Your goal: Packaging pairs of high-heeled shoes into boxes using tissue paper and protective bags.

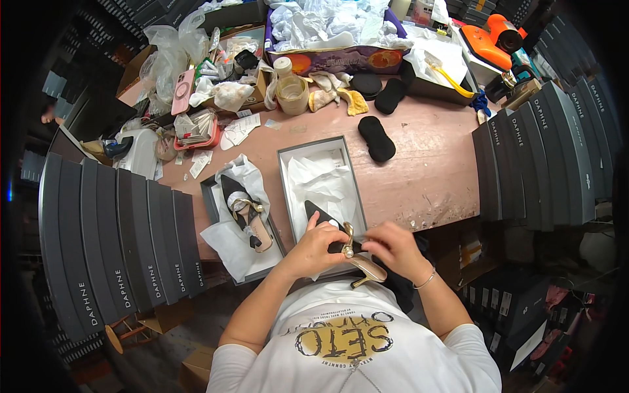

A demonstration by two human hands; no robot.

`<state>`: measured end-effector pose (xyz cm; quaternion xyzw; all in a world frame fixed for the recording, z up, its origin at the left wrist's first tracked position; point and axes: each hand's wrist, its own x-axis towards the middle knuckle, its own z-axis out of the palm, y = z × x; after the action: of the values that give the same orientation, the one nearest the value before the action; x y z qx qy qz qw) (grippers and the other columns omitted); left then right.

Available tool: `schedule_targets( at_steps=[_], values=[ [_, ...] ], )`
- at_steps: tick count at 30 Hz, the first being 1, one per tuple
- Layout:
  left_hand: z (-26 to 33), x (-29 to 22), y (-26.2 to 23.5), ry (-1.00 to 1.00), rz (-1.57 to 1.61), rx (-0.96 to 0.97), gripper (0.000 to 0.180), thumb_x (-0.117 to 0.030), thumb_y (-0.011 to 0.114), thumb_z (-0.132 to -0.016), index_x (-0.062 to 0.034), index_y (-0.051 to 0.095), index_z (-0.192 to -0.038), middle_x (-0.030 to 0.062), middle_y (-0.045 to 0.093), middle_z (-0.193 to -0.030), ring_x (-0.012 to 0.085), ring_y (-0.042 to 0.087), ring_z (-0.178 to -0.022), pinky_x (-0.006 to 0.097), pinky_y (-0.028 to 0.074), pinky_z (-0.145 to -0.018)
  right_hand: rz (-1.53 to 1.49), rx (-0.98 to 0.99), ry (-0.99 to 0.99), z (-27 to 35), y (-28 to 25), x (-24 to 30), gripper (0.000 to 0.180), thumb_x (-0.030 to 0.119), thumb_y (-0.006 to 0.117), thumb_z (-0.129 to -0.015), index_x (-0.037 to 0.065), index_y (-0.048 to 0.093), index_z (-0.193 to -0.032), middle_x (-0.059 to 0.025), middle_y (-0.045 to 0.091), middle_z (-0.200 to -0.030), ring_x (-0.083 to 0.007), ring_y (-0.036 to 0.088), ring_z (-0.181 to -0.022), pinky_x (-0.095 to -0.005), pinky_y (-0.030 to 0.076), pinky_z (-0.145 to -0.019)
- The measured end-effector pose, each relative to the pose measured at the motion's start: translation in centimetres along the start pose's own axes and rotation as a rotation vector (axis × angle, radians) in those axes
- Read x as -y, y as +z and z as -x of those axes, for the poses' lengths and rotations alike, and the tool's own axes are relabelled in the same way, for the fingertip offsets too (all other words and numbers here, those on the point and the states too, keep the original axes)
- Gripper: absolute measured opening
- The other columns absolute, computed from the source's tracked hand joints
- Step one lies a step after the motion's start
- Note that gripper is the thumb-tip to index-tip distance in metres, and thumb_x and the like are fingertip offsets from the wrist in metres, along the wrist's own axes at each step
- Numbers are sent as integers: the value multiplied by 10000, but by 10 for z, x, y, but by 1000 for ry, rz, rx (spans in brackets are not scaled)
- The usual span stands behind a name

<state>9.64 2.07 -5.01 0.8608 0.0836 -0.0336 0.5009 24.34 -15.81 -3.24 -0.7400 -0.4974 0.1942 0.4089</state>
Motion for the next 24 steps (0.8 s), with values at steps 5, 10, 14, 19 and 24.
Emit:
schedule_targets(
  at_steps=[5,10,14,19,24],
  values=[
    [2,3,-2,-1,24,0,309,-234,779,-702,-68,666,-936,39,625,-884,214,578,-957,581,110,-1128,108,-206,318,-27,-28,-61,394,105,690,-831,1,578,-1195,-135,618,-995,-230,600,-858,-305,480,-758],
    [19,-23,-23,90,-128,-130,247,-182,727,-729,-72,653,-938,37,607,-823,207,570,-934,582,147,-1123,-26,25,-16,-26,-39,-14,947,299,792,-735,-14,257,-1452,-277,335,-1438,-372,341,-1347,-412,307,-1084],
    [24,-57,-40,269,-249,-187,272,-170,723,-725,-74,651,-970,36,610,-910,215,555,-1005,569,158,-1125,-383,505,-2,-19,-5,41,1014,267,796,-741,-9,156,-1478,-229,437,-1342,-292,491,-1169,-344,418,-974],
    [10,-42,-101,36,-296,-497,649,-197,773,-702,-24,529,-1278,135,624,-949,274,589,-979,372,457,-893,-1178,97,472,21,-7,0,565,88,670,-762,-4,440,-1270,-125,607,-938,-157,608,-751,-276,529,-674],
    [-69,47,-59,-148,-572,-155,420,-226,634,-857,-8,555,-1208,185,659,-792,347,642,-752,392,508,-692,-1460,-141,415,25,-27,-19,325,238,565,-879,-43,576,-1043,-107,625,-919,-159,633,-755,-304,566,-676]
  ],
)
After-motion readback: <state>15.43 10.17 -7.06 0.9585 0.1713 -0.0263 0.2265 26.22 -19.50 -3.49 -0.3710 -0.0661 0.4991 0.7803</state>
